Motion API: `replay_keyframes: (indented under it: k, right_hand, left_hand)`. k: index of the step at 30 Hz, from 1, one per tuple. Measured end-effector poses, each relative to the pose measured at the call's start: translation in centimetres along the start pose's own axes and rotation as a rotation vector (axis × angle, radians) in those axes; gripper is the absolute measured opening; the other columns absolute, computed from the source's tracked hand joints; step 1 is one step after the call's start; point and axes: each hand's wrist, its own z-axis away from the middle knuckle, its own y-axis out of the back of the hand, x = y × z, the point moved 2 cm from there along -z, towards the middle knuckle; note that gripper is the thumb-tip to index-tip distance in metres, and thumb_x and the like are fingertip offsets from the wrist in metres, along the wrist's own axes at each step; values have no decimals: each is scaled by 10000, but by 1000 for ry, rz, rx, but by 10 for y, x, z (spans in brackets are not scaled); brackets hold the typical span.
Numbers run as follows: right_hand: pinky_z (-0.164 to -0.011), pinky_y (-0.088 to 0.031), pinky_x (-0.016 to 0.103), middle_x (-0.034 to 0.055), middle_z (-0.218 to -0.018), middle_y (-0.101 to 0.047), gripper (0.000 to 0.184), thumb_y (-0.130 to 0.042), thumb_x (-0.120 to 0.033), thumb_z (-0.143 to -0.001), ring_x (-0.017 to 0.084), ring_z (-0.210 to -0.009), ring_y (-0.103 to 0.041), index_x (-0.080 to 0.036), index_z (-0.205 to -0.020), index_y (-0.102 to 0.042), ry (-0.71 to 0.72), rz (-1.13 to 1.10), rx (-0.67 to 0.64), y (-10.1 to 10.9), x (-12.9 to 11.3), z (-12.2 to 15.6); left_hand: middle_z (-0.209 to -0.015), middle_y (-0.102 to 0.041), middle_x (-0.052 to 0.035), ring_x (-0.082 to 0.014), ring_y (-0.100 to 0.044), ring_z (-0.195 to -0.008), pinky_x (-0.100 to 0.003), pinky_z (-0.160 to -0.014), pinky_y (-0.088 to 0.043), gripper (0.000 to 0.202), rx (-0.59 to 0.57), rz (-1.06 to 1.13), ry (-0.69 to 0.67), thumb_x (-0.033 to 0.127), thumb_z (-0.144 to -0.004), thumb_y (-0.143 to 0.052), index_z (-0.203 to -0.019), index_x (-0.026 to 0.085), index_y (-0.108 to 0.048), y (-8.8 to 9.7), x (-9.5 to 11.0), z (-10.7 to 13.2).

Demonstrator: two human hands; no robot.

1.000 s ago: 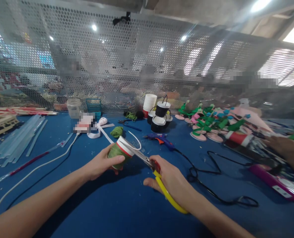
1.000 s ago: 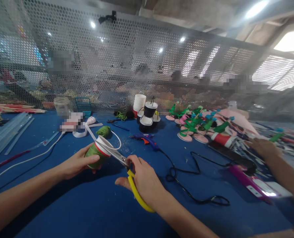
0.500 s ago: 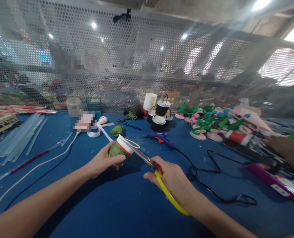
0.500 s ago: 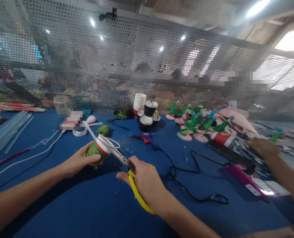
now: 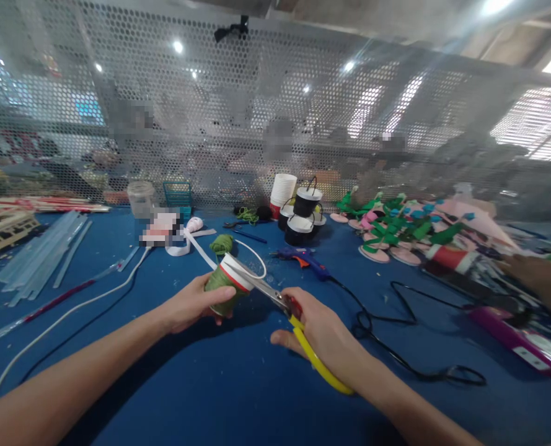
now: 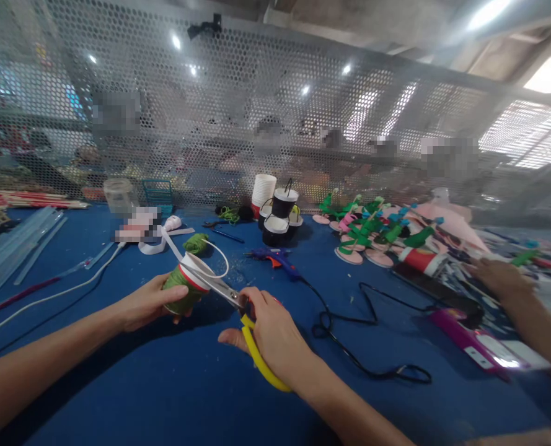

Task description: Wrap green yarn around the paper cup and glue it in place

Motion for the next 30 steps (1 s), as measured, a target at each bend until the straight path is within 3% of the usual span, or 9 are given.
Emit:
replay_keyframes:
  k: [15, 20, 24, 30]
  right_hand:
    - [-418, -310, 212, -29, -546, -516, 215, -556, -398, -757, 130, -493, -487, -199, -740, -474, -53, -10, 8, 0, -7, 3]
    - [-393, -292, 204, -27, -539, -526, 211, -548, -403, -758, 124, -483, -483, -203, -735, -487, -43, -15, 32, 0, -7, 5]
    - [-408, -307, 208, -29, -534, -522, 215, -576, -392, -739, 123, -475, -478, -194, -744, -493, -47, -3, 15, 1, -6, 3]
    - [-495, -396, 240, 2, -647, -553, 308, -642, -404, -674, 145, -547, -507, -186, -824, -484, -52, 34, 26, 1, -5, 2]
  left_hand:
    - [-790, -555, -41, -126, -533, -624, -219, -483, -420, 512, 106, -90, -45, 439, -632, -676, -983, 117, -489, 6, -2, -3]
    - [-851, -574, -71, -148, -555, -663, -248, -524, -449, 593, 69, -21, -29, 527, -622, -655, -1023, 124, -488, 12, -1, -3]
    - [-894, -577, -95, -168, -570, -700, -285, -577, -470, 596, 33, 41, 1, 576, -630, -620, -995, 119, -507, 13, 1, -3]
    - [-780, -538, -38, -139, -536, -646, -233, -495, -438, 532, 79, 35, 8, 530, -647, -635, -966, 125, -504, 2, -3, -2]
